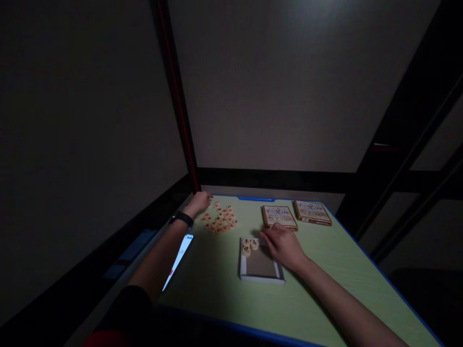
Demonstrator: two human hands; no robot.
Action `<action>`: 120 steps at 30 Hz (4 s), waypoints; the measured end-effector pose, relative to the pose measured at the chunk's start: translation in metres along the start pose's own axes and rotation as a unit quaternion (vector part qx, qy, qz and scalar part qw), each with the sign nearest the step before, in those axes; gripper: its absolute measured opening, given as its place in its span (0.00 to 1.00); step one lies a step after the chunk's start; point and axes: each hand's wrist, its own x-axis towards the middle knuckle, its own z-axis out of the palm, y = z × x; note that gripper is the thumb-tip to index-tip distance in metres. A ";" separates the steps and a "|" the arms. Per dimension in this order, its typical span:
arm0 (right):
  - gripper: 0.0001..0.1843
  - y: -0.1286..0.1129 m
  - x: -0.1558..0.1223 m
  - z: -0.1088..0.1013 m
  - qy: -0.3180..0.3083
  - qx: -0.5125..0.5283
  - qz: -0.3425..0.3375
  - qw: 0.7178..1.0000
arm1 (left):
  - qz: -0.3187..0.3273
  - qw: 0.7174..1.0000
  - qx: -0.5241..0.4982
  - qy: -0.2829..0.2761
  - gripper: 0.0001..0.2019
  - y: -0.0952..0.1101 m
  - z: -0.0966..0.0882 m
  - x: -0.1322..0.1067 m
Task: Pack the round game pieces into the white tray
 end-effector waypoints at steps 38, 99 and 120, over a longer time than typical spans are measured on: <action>0.17 0.001 0.000 -0.001 0.002 -0.002 -0.018 1.000 | 0.082 0.993 0.032 -0.073 0.15 0.038 0.008 0.004; 0.09 -0.040 -0.001 -0.024 -0.205 0.178 0.115 0.956 | 0.057 0.850 -0.499 0.159 0.06 0.138 0.080 -0.091; 0.11 -0.034 -0.003 -0.013 -0.175 0.220 0.135 0.950 | 0.037 0.836 -0.525 0.154 0.05 0.144 0.072 -0.094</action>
